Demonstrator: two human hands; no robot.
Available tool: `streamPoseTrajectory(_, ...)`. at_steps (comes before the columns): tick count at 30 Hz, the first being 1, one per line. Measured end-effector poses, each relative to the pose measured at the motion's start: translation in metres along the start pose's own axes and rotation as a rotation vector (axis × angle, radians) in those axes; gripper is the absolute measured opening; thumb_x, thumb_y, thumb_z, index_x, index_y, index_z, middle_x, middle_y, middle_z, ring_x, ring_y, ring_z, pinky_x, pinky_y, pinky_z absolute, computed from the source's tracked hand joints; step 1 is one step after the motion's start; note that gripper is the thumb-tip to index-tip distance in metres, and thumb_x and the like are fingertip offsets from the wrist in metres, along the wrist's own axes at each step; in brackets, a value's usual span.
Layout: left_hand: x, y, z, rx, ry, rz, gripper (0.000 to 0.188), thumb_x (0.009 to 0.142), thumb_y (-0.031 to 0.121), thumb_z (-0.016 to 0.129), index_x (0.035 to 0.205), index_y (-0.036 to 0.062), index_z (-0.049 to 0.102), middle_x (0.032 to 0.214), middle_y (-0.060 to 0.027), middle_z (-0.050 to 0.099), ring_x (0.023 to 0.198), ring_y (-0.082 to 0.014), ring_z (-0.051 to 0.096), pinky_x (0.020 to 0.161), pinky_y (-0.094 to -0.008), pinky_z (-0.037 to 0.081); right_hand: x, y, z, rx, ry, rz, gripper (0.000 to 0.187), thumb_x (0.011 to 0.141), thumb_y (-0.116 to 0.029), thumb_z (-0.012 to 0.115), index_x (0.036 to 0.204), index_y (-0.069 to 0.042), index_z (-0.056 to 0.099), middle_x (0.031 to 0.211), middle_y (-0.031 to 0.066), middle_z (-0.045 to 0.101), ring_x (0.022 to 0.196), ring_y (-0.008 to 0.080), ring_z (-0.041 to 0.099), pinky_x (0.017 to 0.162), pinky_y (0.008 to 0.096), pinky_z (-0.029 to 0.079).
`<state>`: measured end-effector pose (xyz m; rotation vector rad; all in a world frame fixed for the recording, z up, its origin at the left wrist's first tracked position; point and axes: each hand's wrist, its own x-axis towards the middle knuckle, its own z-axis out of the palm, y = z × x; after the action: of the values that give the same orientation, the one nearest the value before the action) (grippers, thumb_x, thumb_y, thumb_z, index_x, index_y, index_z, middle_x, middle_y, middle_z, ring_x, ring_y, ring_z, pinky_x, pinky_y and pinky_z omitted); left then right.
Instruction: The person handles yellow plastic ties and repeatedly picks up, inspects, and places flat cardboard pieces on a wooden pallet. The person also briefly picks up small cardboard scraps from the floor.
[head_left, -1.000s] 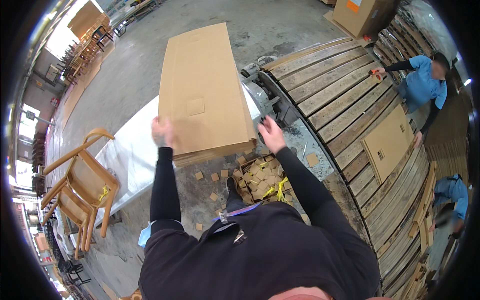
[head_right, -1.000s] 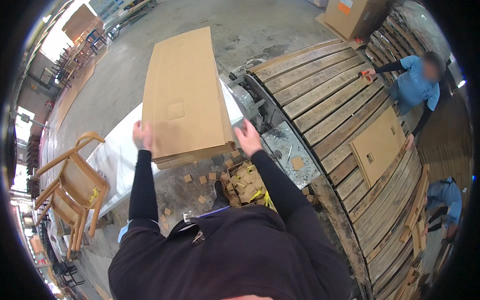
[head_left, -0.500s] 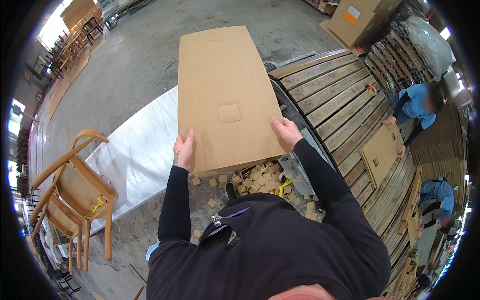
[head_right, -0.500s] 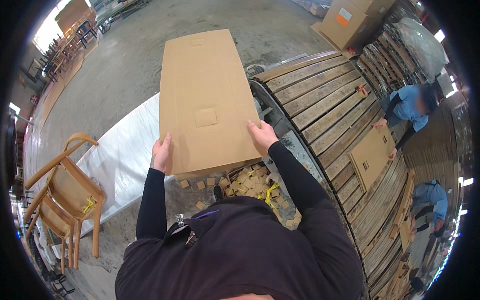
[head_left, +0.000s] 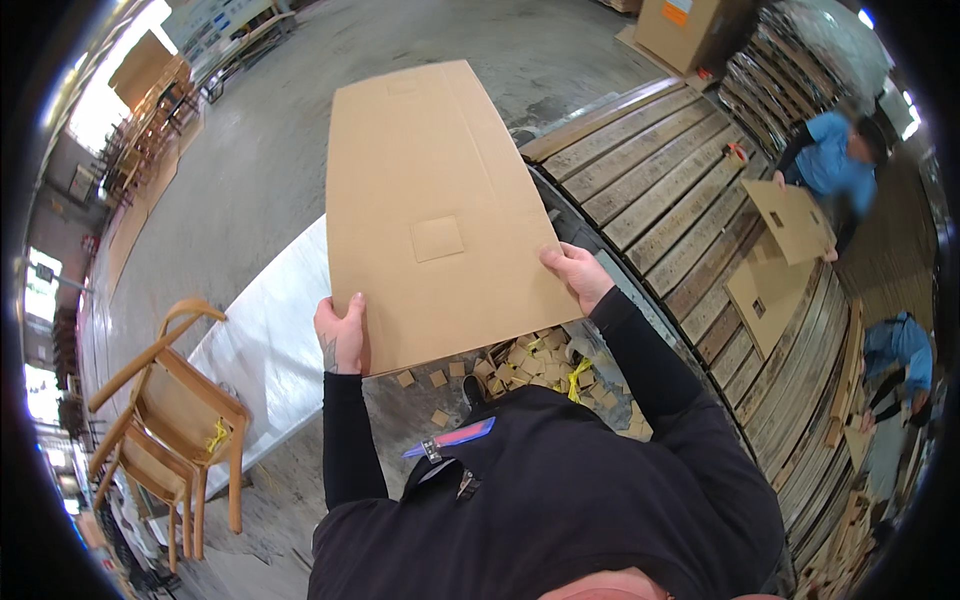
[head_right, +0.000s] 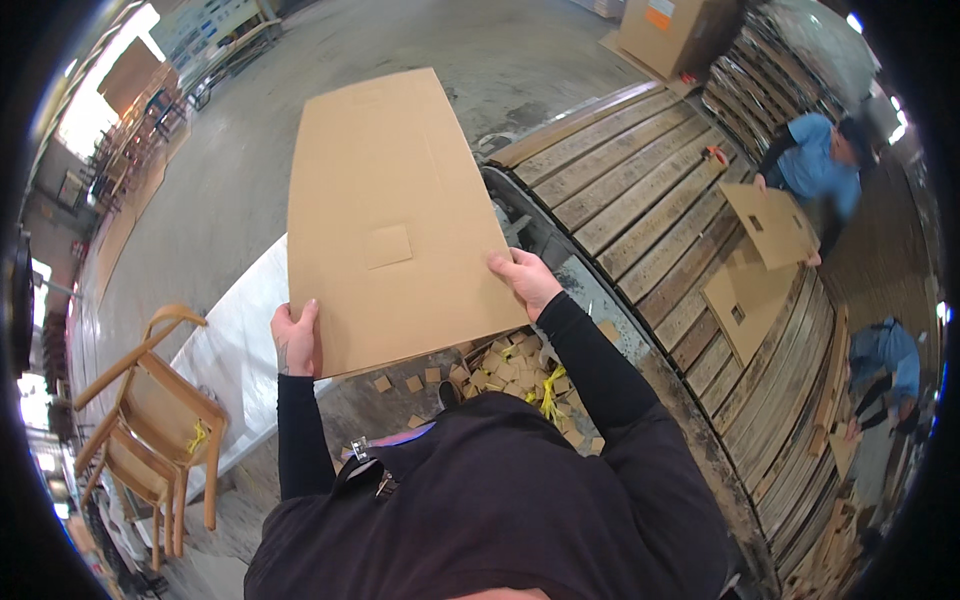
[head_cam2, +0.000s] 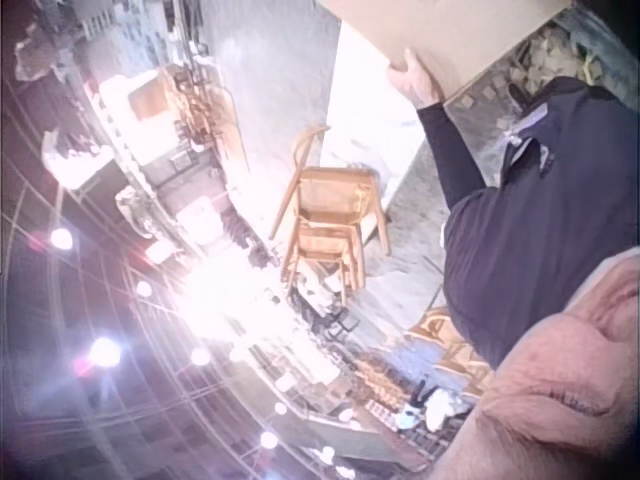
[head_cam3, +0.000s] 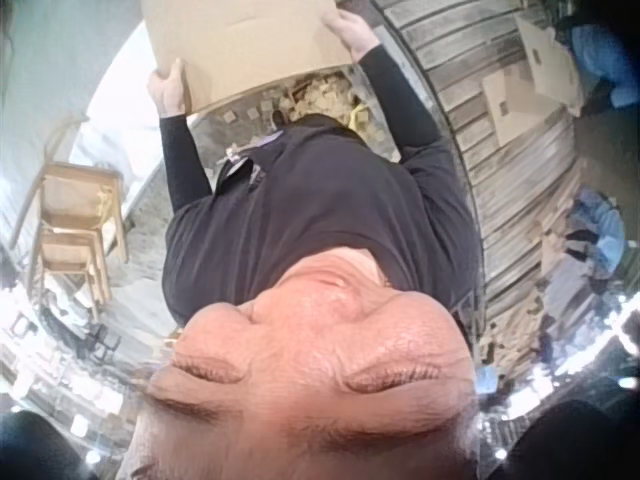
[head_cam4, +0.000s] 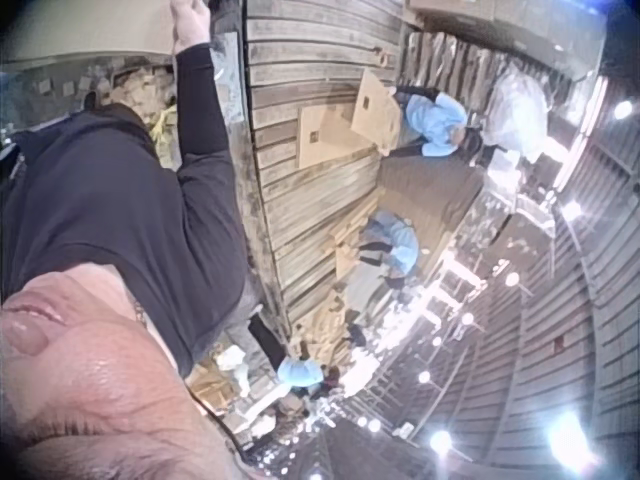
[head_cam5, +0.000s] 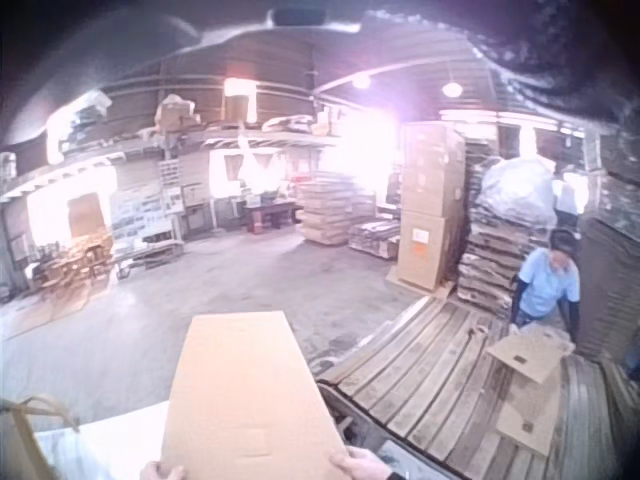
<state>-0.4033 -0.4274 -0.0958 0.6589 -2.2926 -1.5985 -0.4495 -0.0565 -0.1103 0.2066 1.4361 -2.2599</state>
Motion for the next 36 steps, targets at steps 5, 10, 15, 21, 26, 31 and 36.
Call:
streamPoseTrajectory(5, -0.037, 0.058, 0.026, -0.103, -0.252, 0.296, 0.024, 0.087, 0.008, 0.064, 0.105, -0.0063, 0.058, 0.1, -0.0106, 0.067, 0.089, -0.0153, 0.061, 0.082, -0.029, 0.048, -0.067, -0.01, -0.056, 0.202, -0.111, -0.146, 0.043, 0.095, -0.02, 0.058, 0.132, -0.004, 0.046, 0.119, 0.0076, 0.06, 0.105, 0.0161, 0.062, 0.085, 0.0326, 0.053)
streamPoseTrajectory(10, -0.046, 0.12, 0.086, -0.065, -0.624, 0.347, 0.034, 0.089, 0.01, 0.065, 0.118, -0.005, 0.056, 0.108, -0.0103, 0.065, 0.098, -0.0159, 0.061, 0.088, -0.0286, 0.047, -0.116, -0.006, -0.144, 0.368, -0.063, -0.317, 0.046, 0.09, -0.012, 0.064, 0.132, -0.008, 0.046, 0.124, 0.0069, 0.058, 0.108, 0.0187, 0.061, 0.09, 0.0365, 0.052)
streamPoseTrajectory(15, -0.063, 0.115, 0.149, 0.003, -0.224, 0.546, 0.057, 0.091, 0.019, 0.065, 0.137, -0.0025, 0.039, 0.133, -0.017, 0.05, 0.118, -0.0221, 0.052, 0.096, -0.0336, 0.044, -0.152, 0.049, -0.193, 0.617, 0.133, -0.361, 0.04, 0.089, -0.013, 0.065, 0.126, -0.009, 0.052, 0.122, 0.0058, 0.06, 0.11, 0.0209, 0.06, 0.093, 0.0404, 0.05)
streamPoseTrajectory(21, -0.175, 0.019, 0.222, -0.801, -1.006, -0.533, 0.048, 0.096, 0.033, 0.054, 0.135, 0.0062, 0.042, 0.124, -0.0058, 0.058, 0.108, -0.0209, 0.059, 0.087, -0.035, 0.051, -0.18, 0.114, -0.205, 0.95, 0.24, -0.191, 0.043, 0.091, -0.022, 0.065, 0.129, -0.009, 0.05, 0.127, 0.0059, 0.057, 0.118, 0.0247, 0.054, 0.101, 0.0438, 0.043)
streamPoseTrajectory(26, -0.209, -0.005, 0.258, -0.357, -0.788, -0.413, 0.05, 0.08, -0.002, 0.068, 0.126, 0.0012, 0.048, 0.113, -0.0105, 0.062, 0.101, -0.0222, 0.062, 0.087, -0.0344, 0.052, -0.211, 0.154, -0.202, 1.001, 0.373, 0.089, 0.046, 0.092, -0.029, 0.064, 0.13, -0.007, 0.049, 0.127, 0.0114, 0.058, 0.117, 0.0262, 0.056, 0.1, 0.0449, 0.044)
streamPoseTrajectory(31, -0.195, -0.003, 0.22, -0.241, -0.593, -0.428, 0.055, 0.077, -0.008, 0.064, 0.129, -0.0002, 0.046, 0.111, -0.0108, 0.062, 0.097, -0.0221, 0.063, 0.085, -0.033, 0.052, -0.235, 0.154, -0.254, 0.151, -0.01, 0.527, 0.05, 0.089, -0.038, 0.066, 0.112, 0.006, 0.059, 0.098, 0.0219, 0.068, 0.086, 0.0259, 0.07, 0.07, 0.0356, 0.059)
streamPoseTrajectory(36, -0.183, 0.016, 0.149, -0.213, -0.523, -0.423, 0.051, 0.075, -0.006, 0.066, 0.123, -0.0001, 0.048, 0.104, -0.0091, 0.063, 0.087, -0.0194, 0.063, 0.078, -0.0309, 0.052, -0.208, 0.141, -0.362, -0.806, 0.738, 0.018, 0.053, 0.088, -0.039, 0.06, 0.118, 0.004, 0.057, 0.109, 0.02, 0.064, 0.095, 0.0331, 0.062, 0.084, 0.043, 0.051)
